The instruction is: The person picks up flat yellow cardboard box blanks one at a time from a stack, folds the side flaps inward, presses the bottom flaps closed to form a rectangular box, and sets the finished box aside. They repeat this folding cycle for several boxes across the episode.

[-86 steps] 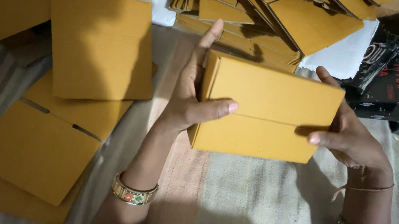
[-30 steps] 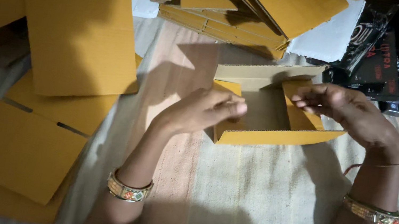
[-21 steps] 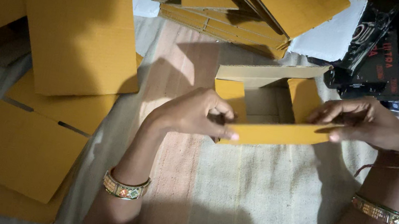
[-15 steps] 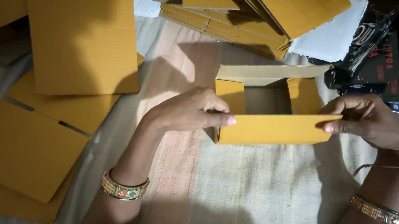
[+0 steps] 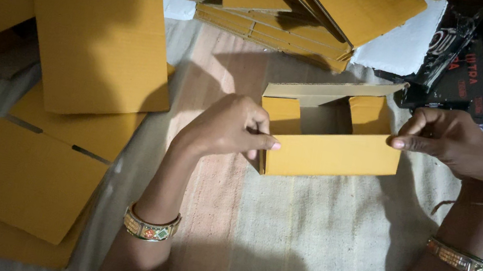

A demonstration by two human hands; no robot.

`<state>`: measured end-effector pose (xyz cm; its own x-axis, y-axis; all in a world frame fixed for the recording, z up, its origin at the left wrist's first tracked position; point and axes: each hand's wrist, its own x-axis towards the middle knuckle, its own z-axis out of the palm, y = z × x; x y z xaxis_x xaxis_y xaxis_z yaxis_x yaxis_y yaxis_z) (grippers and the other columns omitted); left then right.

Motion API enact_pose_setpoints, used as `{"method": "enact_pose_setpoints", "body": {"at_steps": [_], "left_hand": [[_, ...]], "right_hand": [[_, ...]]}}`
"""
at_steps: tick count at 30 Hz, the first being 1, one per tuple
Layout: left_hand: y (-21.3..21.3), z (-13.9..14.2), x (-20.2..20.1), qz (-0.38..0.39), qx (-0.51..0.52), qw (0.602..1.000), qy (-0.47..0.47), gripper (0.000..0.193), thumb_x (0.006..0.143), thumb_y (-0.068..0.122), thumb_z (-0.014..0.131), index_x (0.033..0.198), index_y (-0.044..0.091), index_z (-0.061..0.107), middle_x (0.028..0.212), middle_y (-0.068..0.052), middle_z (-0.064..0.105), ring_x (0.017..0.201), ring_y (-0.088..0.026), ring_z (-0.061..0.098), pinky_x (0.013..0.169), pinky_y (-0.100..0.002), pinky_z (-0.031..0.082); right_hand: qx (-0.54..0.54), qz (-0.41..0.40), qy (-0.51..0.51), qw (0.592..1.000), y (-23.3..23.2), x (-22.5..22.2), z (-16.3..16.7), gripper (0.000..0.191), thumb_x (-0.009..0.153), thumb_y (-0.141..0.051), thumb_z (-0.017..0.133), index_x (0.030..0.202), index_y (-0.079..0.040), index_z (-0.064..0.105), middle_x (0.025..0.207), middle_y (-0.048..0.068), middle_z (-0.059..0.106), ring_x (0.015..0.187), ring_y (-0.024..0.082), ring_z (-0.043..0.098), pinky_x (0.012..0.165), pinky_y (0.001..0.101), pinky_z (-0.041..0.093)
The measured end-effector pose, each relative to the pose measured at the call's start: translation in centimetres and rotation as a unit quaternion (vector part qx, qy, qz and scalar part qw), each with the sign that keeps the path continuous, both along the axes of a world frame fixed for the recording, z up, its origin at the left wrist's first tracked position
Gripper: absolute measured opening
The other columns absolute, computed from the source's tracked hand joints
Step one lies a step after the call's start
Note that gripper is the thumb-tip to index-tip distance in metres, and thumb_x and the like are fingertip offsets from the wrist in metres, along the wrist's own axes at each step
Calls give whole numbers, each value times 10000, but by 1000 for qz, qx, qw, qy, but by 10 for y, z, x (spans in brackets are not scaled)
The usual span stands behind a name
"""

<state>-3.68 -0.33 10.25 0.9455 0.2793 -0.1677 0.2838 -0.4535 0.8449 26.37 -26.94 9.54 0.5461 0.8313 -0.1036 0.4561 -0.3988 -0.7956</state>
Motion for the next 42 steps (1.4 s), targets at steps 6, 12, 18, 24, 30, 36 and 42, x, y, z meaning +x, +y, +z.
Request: {"method": "enact_pose_setpoints", "body": {"at_steps": [6,12,18,24,30,36,42], "left_hand": [[3,-4,5,113,138,983,34,638,675,403,961,1110,64,641,907,-87,751,726,-168,684,626,-376,579],[5,-20,10,91,115,968,-202,1334,487,297,984,1609,155,278,1579,-134,378,1318,-310,501,1042,-471,501],[4,-24,8,35,186,970,-153,668,600,253,978,1194,157,690,1448,-128,499,1308,-331,507,1099,-448,411],[3,-16,3,2,142,973,-181,375,770,244,876,1046,58,701,1109,-96,672,1059,-260,665,929,-391,522],[-13,-20,17,105,116,987,41,256,896,307,738,1110,172,696,1185,-21,738,927,-214,746,820,-404,613],[-50,-55,47,100,392,910,-93,450,735,-20,701,1181,-70,671,1281,-299,632,1249,-403,596,1150,-518,407],[-88,-73,57,76,432,894,-88,781,1029,402,559,1483,-193,334,1583,-406,293,1521,-510,245,1270,-594,156]], "right_hand": [[69,4,3,998,17,-13,2,657,706,-71,892,1266,-18,553,1122,140,613,954,154,632,795,335,565],[93,60,5,994,23,-26,13,923,726,-41,838,1561,-129,455,1404,95,570,962,183,669,839,340,601],[104,53,16,993,23,-31,17,407,771,5,802,1156,-62,685,1421,68,626,1193,200,632,938,349,589],[28,2,-93,995,30,-34,12,309,801,-162,809,1090,-86,729,1401,72,660,1248,259,653,963,404,590],[-52,-3,-475,878,73,-65,-21,304,1002,-288,653,1237,-96,674,1560,202,497,1493,472,352,1156,613,307],[1,93,-458,884,108,-122,-53,505,989,-237,563,1454,-60,471,1611,203,353,1538,406,254,1253,590,178],[-32,106,-457,883,104,-96,-47,701,828,-150,600,1498,-22,439,1576,248,395,1485,409,298,1202,564,215]]}}
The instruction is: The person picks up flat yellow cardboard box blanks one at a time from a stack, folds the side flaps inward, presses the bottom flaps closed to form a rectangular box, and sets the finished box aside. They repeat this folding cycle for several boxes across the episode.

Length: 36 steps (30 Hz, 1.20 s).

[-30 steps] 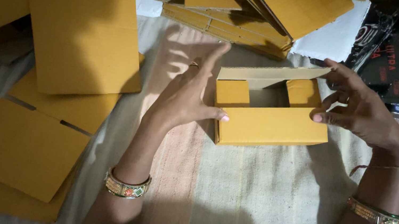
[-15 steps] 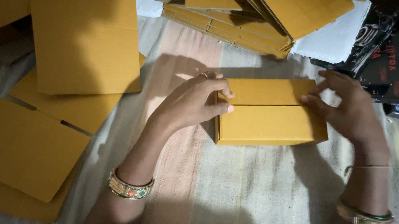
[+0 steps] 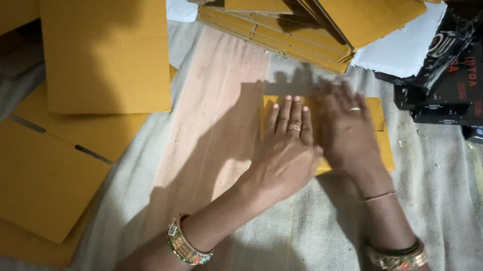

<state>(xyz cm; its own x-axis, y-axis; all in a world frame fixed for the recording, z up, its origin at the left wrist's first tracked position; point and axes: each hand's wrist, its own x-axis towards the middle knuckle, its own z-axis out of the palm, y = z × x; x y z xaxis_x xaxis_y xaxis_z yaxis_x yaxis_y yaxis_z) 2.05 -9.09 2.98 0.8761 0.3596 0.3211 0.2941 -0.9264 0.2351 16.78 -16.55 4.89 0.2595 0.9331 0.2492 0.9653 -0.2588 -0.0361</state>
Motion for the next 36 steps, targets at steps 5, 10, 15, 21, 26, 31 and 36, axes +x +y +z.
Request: {"method": "enact_pose_setpoints", "body": {"at_steps": [5,10,15,21,26,31,36], "left_hand": [[1,21,-10,-23,-59,997,33,1348,703,836,587,1450,-217,200,1566,-405,159,1501,-494,109,1202,-620,39],[-9,31,-8,9,14,997,75,1439,655,883,606,1494,-215,206,1593,-409,177,1522,-491,123,1240,-570,39],[-11,14,-1,-2,16,997,76,1419,662,890,586,1484,-199,195,1583,-396,173,1513,-497,108,1217,-621,31],[14,8,-2,-10,-26,999,-39,1451,699,982,426,1522,-180,139,1634,-360,125,1533,-460,60,1214,-649,41],[22,31,-12,24,-68,992,107,1532,608,1006,478,1532,-155,95,1629,-340,76,1539,-440,2,1149,-720,-29],[-1,41,-12,38,-6,994,99,1531,560,985,534,1540,-116,121,1649,-323,88,1503,-463,22,1181,-692,-21],[-1,26,-9,-36,30,985,166,1480,728,998,478,1547,-179,112,1641,-379,82,1561,-495,30,1249,-626,-26]], "right_hand": [[52,-102,28,993,-15,30,6,502,967,-116,560,1467,-72,529,1565,231,454,1529,431,292,1226,572,236],[57,-60,-116,990,-3,8,3,522,849,-162,608,1356,-43,590,1465,262,528,1423,447,414,1148,587,307],[121,48,50,990,3,-8,-3,335,1034,-136,597,1358,-51,591,1477,225,572,1453,438,476,1242,520,372],[112,-7,65,992,-13,30,6,599,841,-82,657,1426,-16,548,1488,283,515,1441,458,408,1173,501,385],[74,-117,27,990,-16,38,10,621,811,-38,686,1421,-84,580,1547,240,480,1494,453,331,1177,573,280],[87,-39,-26,995,0,8,5,536,858,-168,612,1375,-30,572,1487,295,480,1448,482,327,1145,620,206],[93,41,53,993,5,-7,-4,405,1027,-183,503,1392,-15,559,1553,246,502,1528,424,349,1249,554,274]]}}
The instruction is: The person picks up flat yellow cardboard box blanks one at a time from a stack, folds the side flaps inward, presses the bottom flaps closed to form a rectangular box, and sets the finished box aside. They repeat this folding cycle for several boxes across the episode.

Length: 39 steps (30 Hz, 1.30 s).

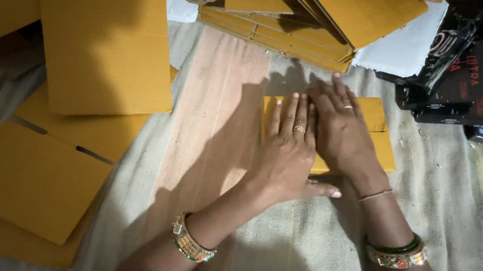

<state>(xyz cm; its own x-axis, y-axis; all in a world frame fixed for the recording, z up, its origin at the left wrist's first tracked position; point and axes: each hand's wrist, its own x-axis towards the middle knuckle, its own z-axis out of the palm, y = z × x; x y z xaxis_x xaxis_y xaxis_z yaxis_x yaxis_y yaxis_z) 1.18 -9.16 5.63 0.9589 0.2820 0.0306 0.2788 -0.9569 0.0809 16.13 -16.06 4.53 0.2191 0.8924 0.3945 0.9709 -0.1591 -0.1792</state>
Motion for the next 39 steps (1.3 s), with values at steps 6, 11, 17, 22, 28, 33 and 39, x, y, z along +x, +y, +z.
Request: {"method": "enact_pose_setpoints", "body": {"at_steps": [6,11,17,22,28,33,39], "left_hand": [[22,-8,2,27,-77,984,-155,1517,636,1019,453,1524,-169,134,1632,-347,130,1523,-468,72,1187,-677,12],[27,7,-6,74,-67,993,-70,1506,616,1010,457,1522,-147,130,1626,-321,121,1540,-445,55,1120,-761,-27],[-2,12,-3,35,-20,998,-56,1456,622,1000,437,1536,-91,130,1630,-300,115,1517,-461,46,1199,-666,-40],[-2,-9,6,-3,7,997,-81,1482,661,1023,390,1524,-151,120,1638,-329,91,1528,-460,23,1207,-626,-30],[18,-24,7,11,-62,988,-141,1514,651,1046,331,1530,-169,123,1647,-344,108,1549,-434,36,1226,-635,-11],[31,-12,2,49,-64,989,-121,1548,594,1049,385,1518,-170,147,1627,-346,143,1546,-444,67,1156,-733,-22],[8,0,-3,55,5,997,-49,1526,595,1030,462,1519,-149,167,1599,-387,157,1509,-527,37,1150,-751,-18]], "right_hand": [[-46,-74,-60,994,-13,38,2,457,916,-167,565,1346,-11,585,1522,242,479,1492,467,307,1197,570,262],[-16,-153,-21,988,-20,47,6,467,967,-38,529,1430,-55,585,1575,233,461,1517,504,255,1204,602,226],[5,-53,-54,997,-5,6,10,494,956,-92,571,1443,-9,554,1565,290,435,1516,525,219,1229,597,219],[-9,-33,-6,999,0,-4,6,415,993,-128,572,1392,-14,570,1568,273,451,1533,505,235,1239,554,230],[-4,-81,-44,996,-16,44,-1,543,925,-71,568,1466,-30,542,1579,294,431,1526,523,240,1273,556,225],[22,-135,-23,990,-23,55,0,488,1003,-30,563,1490,-27,540,1559,328,440,1479,600,222,1213,626,206],[3,-5,-61,998,1,5,4,426,888,-58,620,1309,-1,586,1468,283,505,1508,536,273,1298,617,200]]}}
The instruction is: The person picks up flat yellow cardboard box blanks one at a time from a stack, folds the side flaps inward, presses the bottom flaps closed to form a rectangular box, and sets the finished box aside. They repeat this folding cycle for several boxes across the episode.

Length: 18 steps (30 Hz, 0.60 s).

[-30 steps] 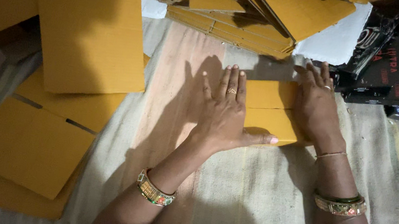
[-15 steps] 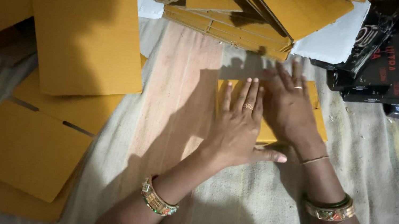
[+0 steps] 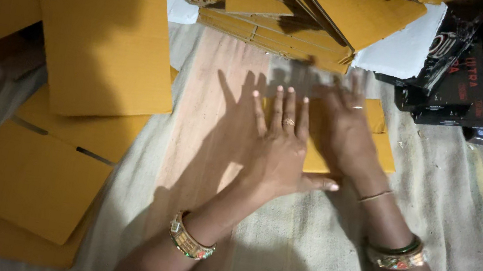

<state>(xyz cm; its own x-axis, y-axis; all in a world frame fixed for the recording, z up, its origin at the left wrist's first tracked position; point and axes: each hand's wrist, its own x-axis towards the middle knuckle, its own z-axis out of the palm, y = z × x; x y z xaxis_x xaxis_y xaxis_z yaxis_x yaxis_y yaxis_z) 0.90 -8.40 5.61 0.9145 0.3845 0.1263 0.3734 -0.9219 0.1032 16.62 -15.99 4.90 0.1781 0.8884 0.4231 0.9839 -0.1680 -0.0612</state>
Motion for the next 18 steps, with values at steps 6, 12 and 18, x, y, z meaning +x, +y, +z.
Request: {"method": "enact_pose_setpoints", "body": {"at_steps": [6,12,18], "left_hand": [[1,-15,11,-42,-16,997,-57,1498,624,1043,374,1512,-145,162,1625,-358,112,1521,-483,27,1174,-713,-7],[17,-25,9,-1,-79,992,-94,1506,630,1050,243,1569,-122,118,1679,-270,106,1562,-389,29,1144,-784,-57],[17,-16,6,14,-24,997,-78,1475,658,1057,280,1555,-101,111,1663,-301,95,1539,-444,12,1115,-804,-85]], "right_hand": [[10,-36,59,998,3,-7,-3,332,1006,-116,638,1319,-12,599,1519,292,473,1503,527,302,1263,535,281],[-3,-135,35,990,-18,41,-5,551,928,-15,595,1472,-93,562,1619,270,403,1553,508,205,1244,573,244],[-14,-133,-6,991,-9,21,-2,694,793,-296,678,1432,-60,546,1529,340,366,1448,564,162,1144,683,184]]}}
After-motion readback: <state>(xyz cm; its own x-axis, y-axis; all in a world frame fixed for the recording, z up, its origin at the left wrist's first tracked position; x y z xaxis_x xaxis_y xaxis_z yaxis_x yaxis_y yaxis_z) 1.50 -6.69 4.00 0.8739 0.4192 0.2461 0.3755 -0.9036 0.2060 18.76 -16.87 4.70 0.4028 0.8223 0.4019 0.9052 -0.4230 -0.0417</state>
